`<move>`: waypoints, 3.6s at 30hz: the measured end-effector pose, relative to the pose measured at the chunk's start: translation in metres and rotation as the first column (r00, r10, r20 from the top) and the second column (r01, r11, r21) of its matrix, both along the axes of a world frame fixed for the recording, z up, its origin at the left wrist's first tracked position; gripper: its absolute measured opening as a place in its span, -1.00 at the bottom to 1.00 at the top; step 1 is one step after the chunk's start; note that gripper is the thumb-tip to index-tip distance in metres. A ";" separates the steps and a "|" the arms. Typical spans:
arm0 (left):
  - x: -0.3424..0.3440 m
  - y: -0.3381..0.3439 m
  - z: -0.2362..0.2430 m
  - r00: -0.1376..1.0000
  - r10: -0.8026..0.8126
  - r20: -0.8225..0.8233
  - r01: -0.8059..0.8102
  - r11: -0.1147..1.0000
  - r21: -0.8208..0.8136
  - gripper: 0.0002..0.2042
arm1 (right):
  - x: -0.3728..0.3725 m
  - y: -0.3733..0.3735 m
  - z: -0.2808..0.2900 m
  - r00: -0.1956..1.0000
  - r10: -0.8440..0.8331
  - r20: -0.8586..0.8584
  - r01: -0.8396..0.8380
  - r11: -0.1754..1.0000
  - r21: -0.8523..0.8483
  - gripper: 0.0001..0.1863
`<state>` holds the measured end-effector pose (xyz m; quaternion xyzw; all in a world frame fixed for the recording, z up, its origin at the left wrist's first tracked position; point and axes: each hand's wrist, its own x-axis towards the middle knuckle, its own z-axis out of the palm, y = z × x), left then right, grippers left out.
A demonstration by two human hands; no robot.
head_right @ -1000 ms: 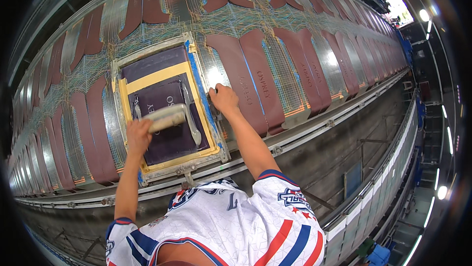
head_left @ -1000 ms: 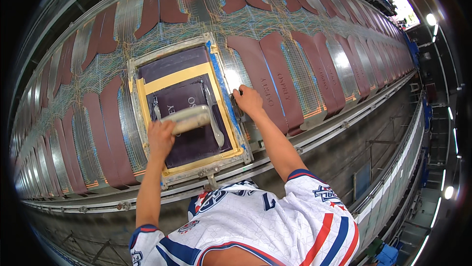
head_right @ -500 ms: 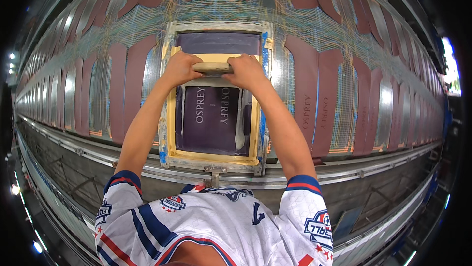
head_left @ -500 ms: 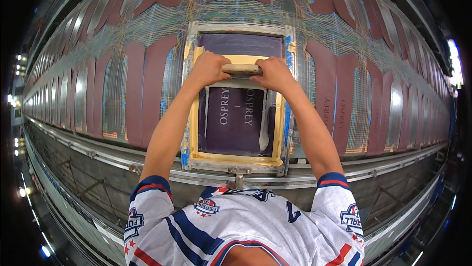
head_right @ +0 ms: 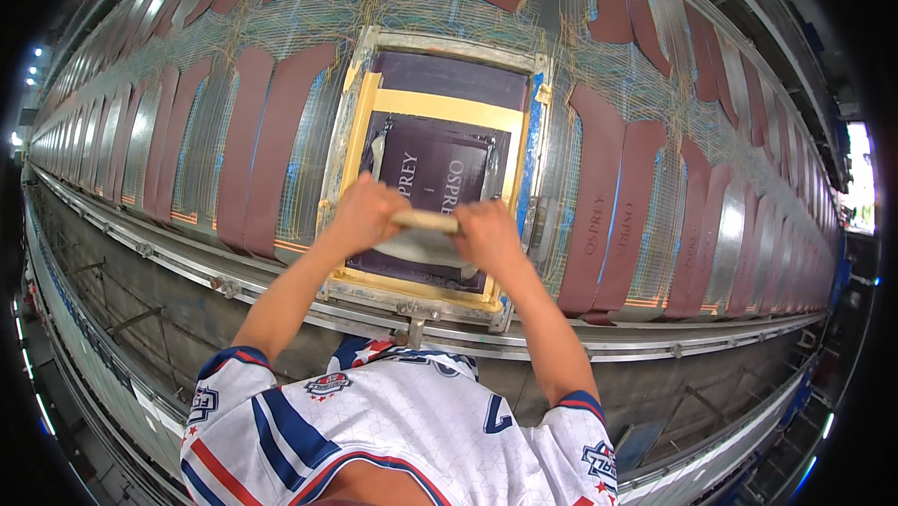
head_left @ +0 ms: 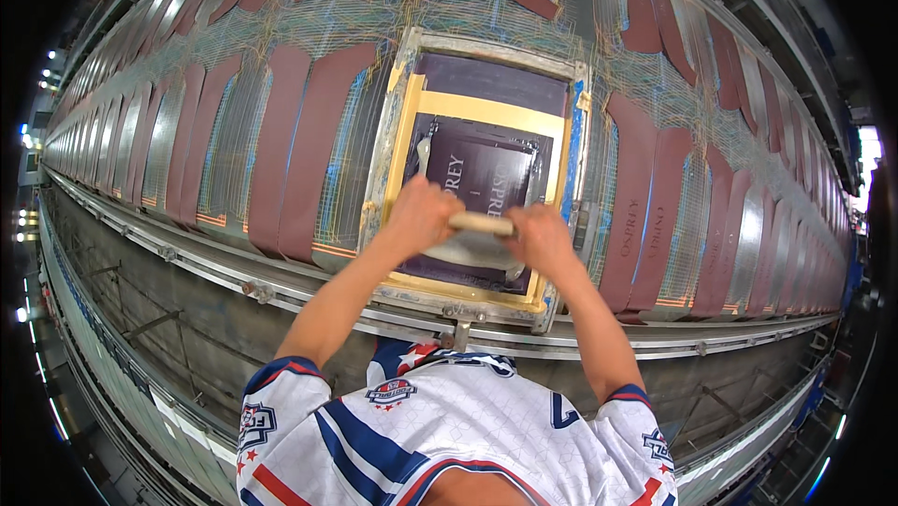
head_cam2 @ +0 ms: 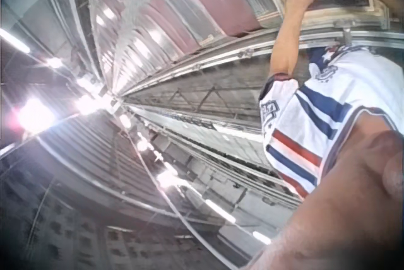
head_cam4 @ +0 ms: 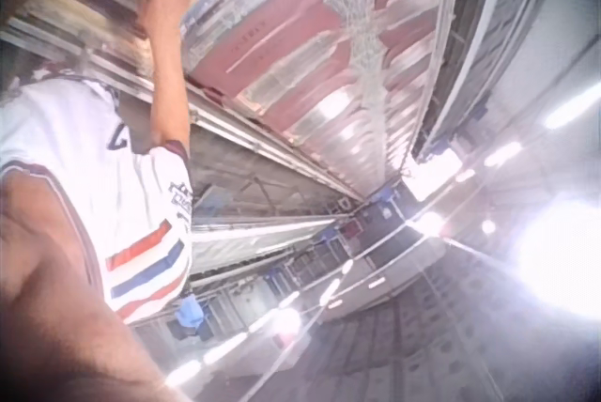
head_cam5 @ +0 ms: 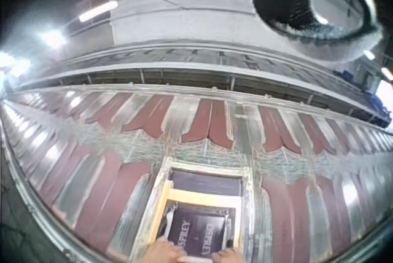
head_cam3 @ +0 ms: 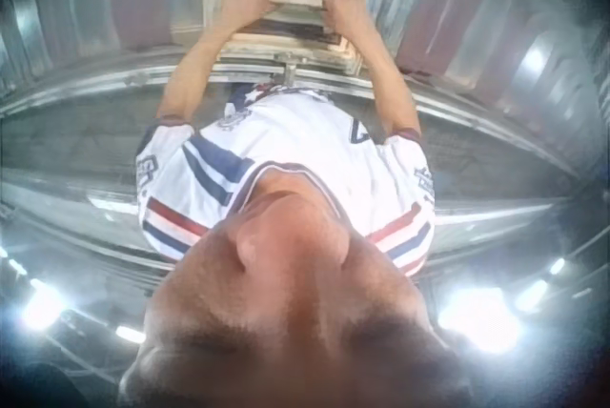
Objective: The person performs screen printing on a series of fabric pieces laid out on a conveyor. They position a screen frame over each piece and use a squeegee to pull ink across the screen, transferring the design onto the fabric. The process is repeated for multiple items along the line.
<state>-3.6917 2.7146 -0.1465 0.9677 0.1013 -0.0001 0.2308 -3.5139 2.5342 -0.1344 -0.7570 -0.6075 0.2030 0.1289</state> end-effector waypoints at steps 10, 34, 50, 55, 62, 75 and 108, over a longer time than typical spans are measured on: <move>0.102 0.102 -0.017 0.996 0.060 0.066 -0.058 0.998 -0.032 -0.73 | 0.097 0.113 -0.003 0.990 -0.143 0.016 0.144 0.981 -0.133 -0.66; -0.040 -0.030 0.001 0.996 -0.006 0.090 0.009 1.000 -0.024 -0.80 | 0.050 -0.042 -0.039 0.545 -0.821 0.168 0.609 0.526 0.594 -0.63; 0.055 0.066 -0.019 0.957 0.067 0.284 -0.057 0.997 -0.042 -0.84 | 0.053 -0.045 -0.039 0.421 -0.873 -0.247 0.904 0.382 0.189 -0.72; -0.049 -0.042 -0.016 0.932 0.080 0.355 -0.108 0.992 0.060 -0.64 | 0.063 -0.045 -0.015 0.468 -0.854 -0.227 0.875 0.412 0.254 -0.72; -0.079 -0.083 0.008 0.961 0.125 0.247 -0.160 0.979 0.129 -0.65 | 0.062 -0.045 -0.052 0.500 -0.793 -0.348 0.866 0.441 0.237 -0.72; -0.105 -0.112 0.003 0.963 0.015 0.269 -0.090 0.959 0.269 -0.60 | 0.056 -0.057 -0.086 0.458 -0.760 -0.461 0.889 0.406 0.213 -0.72; -0.034 -0.032 -0.009 0.996 0.036 0.077 -0.043 0.994 0.098 -0.74 | -0.029 -0.024 -0.025 1.000 0.014 0.011 -0.016 0.983 0.186 -0.69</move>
